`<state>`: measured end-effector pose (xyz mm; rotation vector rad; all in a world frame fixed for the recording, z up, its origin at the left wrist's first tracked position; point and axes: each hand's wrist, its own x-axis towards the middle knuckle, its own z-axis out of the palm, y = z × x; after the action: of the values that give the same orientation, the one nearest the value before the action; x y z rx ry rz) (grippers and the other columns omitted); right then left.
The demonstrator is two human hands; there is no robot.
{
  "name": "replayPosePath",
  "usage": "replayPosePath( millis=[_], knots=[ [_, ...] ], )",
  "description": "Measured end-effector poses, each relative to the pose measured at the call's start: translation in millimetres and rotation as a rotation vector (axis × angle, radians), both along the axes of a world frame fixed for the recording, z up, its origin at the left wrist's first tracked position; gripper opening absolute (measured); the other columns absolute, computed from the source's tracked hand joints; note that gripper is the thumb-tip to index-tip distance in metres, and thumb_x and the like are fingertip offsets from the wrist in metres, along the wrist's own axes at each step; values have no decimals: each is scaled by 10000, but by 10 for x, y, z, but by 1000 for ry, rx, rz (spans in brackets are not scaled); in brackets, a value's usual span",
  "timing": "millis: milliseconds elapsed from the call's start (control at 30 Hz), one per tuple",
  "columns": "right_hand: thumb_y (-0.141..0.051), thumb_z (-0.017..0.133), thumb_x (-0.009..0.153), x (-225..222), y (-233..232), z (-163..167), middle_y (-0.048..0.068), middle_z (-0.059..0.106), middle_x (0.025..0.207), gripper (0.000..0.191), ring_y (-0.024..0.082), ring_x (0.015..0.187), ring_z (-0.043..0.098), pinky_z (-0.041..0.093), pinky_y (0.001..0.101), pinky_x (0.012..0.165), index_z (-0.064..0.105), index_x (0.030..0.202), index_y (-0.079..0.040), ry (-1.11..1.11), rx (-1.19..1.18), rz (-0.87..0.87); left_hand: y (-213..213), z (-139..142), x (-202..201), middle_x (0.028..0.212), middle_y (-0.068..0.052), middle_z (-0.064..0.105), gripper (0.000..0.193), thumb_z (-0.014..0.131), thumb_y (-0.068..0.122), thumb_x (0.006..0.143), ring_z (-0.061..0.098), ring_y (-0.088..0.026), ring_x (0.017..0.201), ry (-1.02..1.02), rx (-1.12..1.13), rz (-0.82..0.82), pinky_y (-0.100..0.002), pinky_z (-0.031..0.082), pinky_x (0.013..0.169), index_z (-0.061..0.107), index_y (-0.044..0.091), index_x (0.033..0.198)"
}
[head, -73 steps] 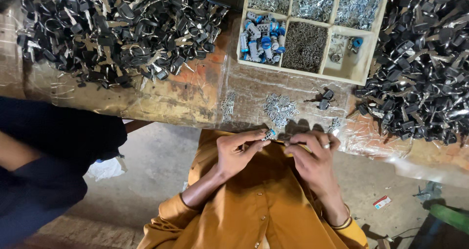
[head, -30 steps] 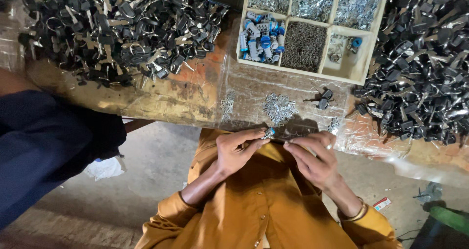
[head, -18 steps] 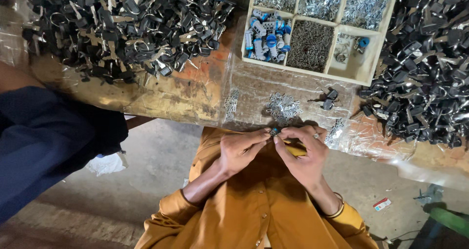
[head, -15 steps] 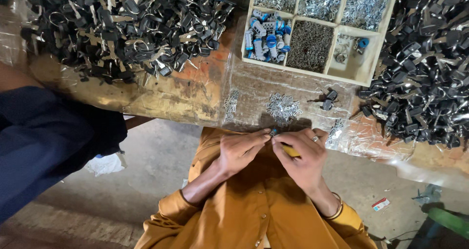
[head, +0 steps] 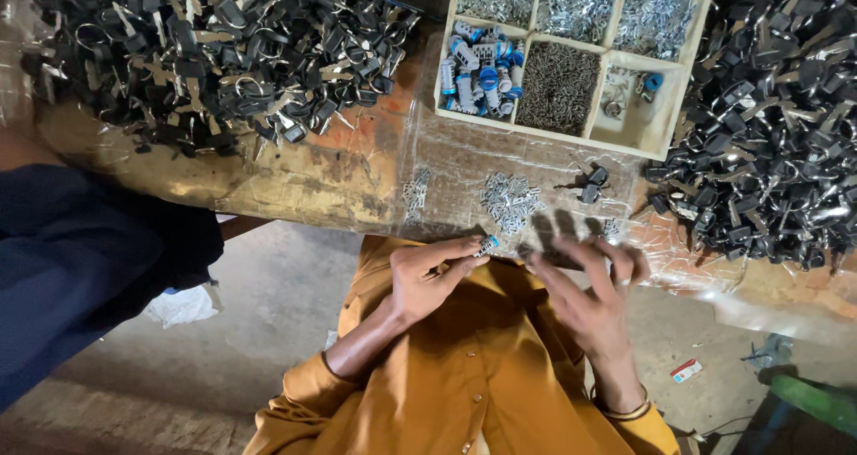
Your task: The person picks small blue-and-white cylindrical components and metal fittings from a compartment tray and assembles them together by hand, placing finished pieces into a box while large piles of similar keychain parts sit on the worktable.
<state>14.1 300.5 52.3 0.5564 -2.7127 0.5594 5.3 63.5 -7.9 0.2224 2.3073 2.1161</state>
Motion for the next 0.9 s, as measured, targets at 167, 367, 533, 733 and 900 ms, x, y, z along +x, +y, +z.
replayPosePath(
  millis=[167, 367, 533, 733, 900],
  knots=[
    [-129, 867, 833, 109, -153, -137, -41, 745, 1043, 204, 119, 949, 644, 335, 359, 1000, 778, 1014, -162, -151, -328, 48, 2, 24, -1, 1134, -126, 781, 235, 838, 29, 864, 795, -176, 975, -52, -23, -12, -270, 657, 814, 772, -3, 1088],
    [-18, 817, 832, -28, -516, 37, 45, 738, 954, 212, 193, 880, 647, 366, 331, 870, 765, 1030, -69, -203, -414, -28, 44, 47, -8, 1140, -115, 781, 231, 834, 39, 868, 796, -158, 950, -56, -28, 19, -240, 651, 762, 772, 17, 1089],
    [-72, 850, 830, -106, -636, 91, -14, 737, 931, 273, 172, 842, 632, 384, 325, 876, 709, 1064, -67, -216, -419, -166, -3, 52, -7, 1157, -97, 771, 247, 785, 1, 873, 793, -203, 997, 89, -135, -12, -270, 649, 782, 768, 36, 1117],
    [-149, 861, 856, -143, -597, 151, -39, 733, 939, 222, 157, 820, 644, 370, 340, 901, 691, 998, -161, -285, -282, -98, -105, 1, -42, 1161, -108, 770, 240, 750, -32, 866, 792, -227, 966, 237, -192, -67, -302, 651, 769, 770, 53, 1089],
    [-255, 858, 830, -415, -655, 164, -20, 667, 1069, 280, 196, 965, 592, 331, 411, 935, 782, 1099, -265, -320, -223, 93, -333, 3, 13, 1108, -110, 785, 198, 807, -39, 882, 806, -178, 865, 105, -35, 82, -278, 654, 710, 788, 47, 1059]
  ],
)
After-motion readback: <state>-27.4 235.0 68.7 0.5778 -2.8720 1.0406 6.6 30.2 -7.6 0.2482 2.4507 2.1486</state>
